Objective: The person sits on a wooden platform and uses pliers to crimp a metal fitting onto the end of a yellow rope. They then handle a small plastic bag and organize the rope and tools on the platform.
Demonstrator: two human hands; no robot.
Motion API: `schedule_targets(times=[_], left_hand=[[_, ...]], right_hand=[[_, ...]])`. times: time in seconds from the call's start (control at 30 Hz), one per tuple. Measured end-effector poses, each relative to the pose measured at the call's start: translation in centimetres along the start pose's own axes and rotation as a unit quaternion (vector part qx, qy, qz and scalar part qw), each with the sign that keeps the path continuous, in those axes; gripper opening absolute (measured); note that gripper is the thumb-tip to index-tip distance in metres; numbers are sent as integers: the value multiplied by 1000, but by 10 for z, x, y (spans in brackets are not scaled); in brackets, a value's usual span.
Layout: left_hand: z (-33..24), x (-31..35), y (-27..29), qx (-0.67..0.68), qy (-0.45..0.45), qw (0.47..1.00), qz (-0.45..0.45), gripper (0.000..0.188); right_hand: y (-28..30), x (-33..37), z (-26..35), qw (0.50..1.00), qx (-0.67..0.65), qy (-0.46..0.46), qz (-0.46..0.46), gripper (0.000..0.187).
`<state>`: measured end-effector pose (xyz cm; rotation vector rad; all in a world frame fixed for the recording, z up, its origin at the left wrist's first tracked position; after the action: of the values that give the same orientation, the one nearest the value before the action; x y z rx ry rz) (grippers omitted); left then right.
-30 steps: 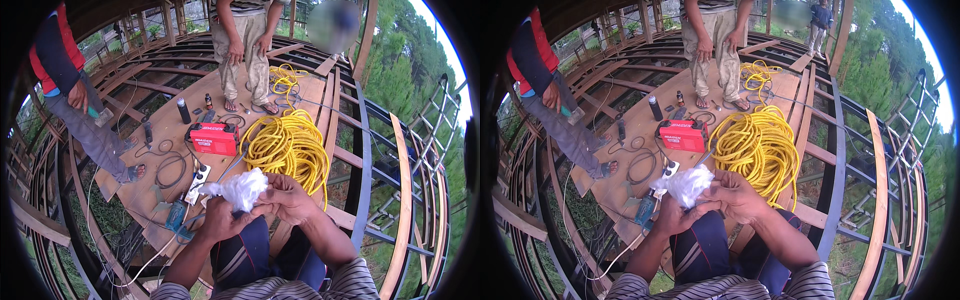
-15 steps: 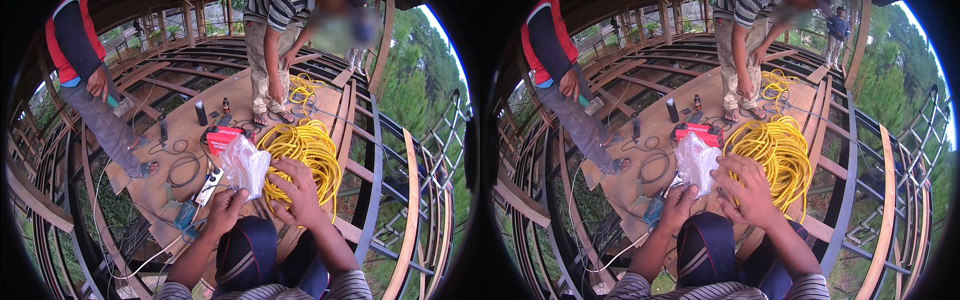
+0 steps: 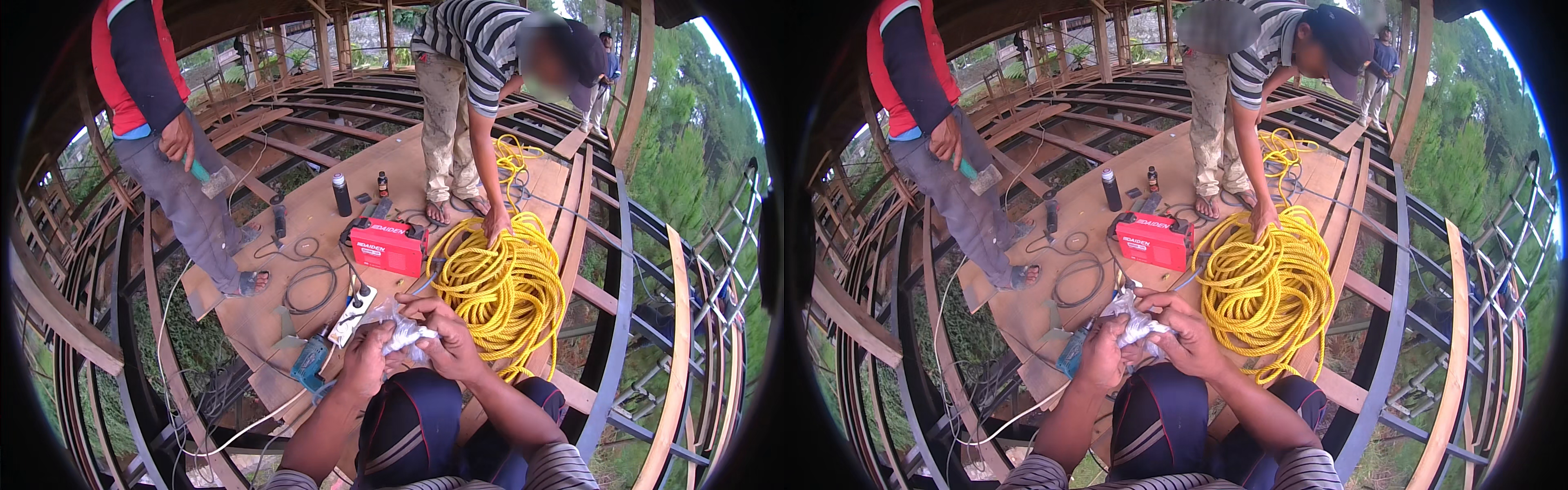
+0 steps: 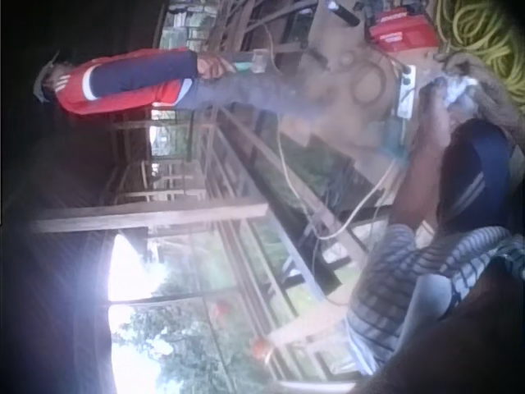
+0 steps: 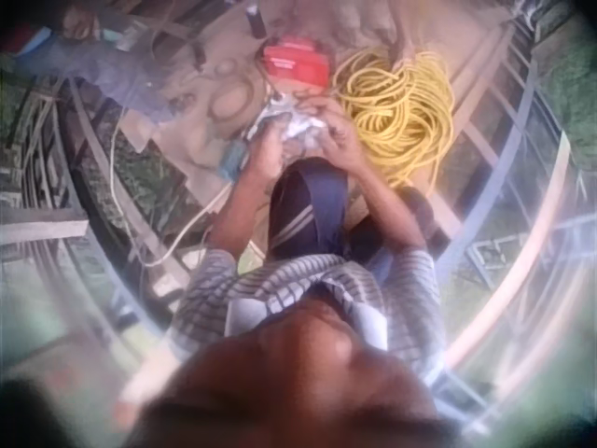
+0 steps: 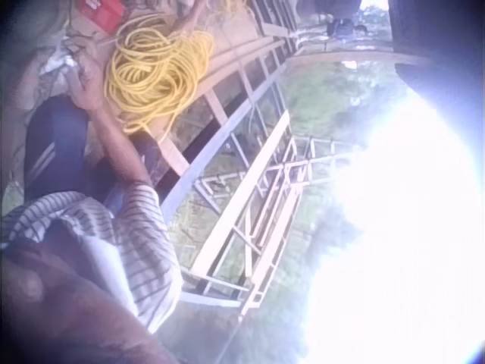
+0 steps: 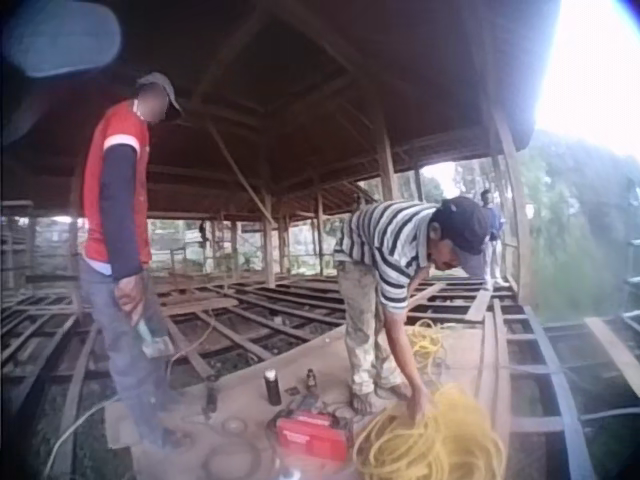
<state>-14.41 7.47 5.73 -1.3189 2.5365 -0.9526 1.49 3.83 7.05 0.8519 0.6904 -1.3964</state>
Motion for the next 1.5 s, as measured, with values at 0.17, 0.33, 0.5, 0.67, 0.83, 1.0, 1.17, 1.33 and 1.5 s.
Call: schedule_targets(times=[0.17,0.33,0.5,0.67,0.83,1.0,1.17,1.33,1.5], left_hand=[[-12,-12,0,9,83,996,10,22],[-7,-15,0,-26,41,996,74,49],[-7,-9,1,-132,4,982,133,34],[12,-25,3,-368,-163,915,-15,29],[22,-17,-9,-250,-169,953,-21,42],[11,-5,4,-70,-107,987,99,33],[23,-16,27,-410,-310,849,-122,21],[5,-31,13,-540,-350,764,-38,36],[-4,-40,16,-244,-44,949,197,36]], right_hand=[[-6,6,-13,985,-115,-123,-36,18],[2,5,-12,975,104,-187,-64,25],[19,3,8,973,144,-177,-16,18],[30,-1,2,977,99,-180,51,33],[48,-12,-14,977,59,-89,183,33],[39,-14,-25,976,-1,-139,170,19],[0,34,-51,919,35,-385,79,23],[10,26,-37,802,-308,-510,-48,20],[19,30,-13,835,-264,-483,-8,33]])
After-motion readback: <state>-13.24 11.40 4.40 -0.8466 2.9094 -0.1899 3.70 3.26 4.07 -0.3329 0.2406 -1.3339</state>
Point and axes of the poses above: each hand's wrist, its own x-axis away from the middle knuckle, its own y-axis out of the back of the hand, z = x × y, the point moved 1 cm from there along -x, towards the middle knuckle, and after that the axes turned 7 degrees about y, right-handed, at the moved point
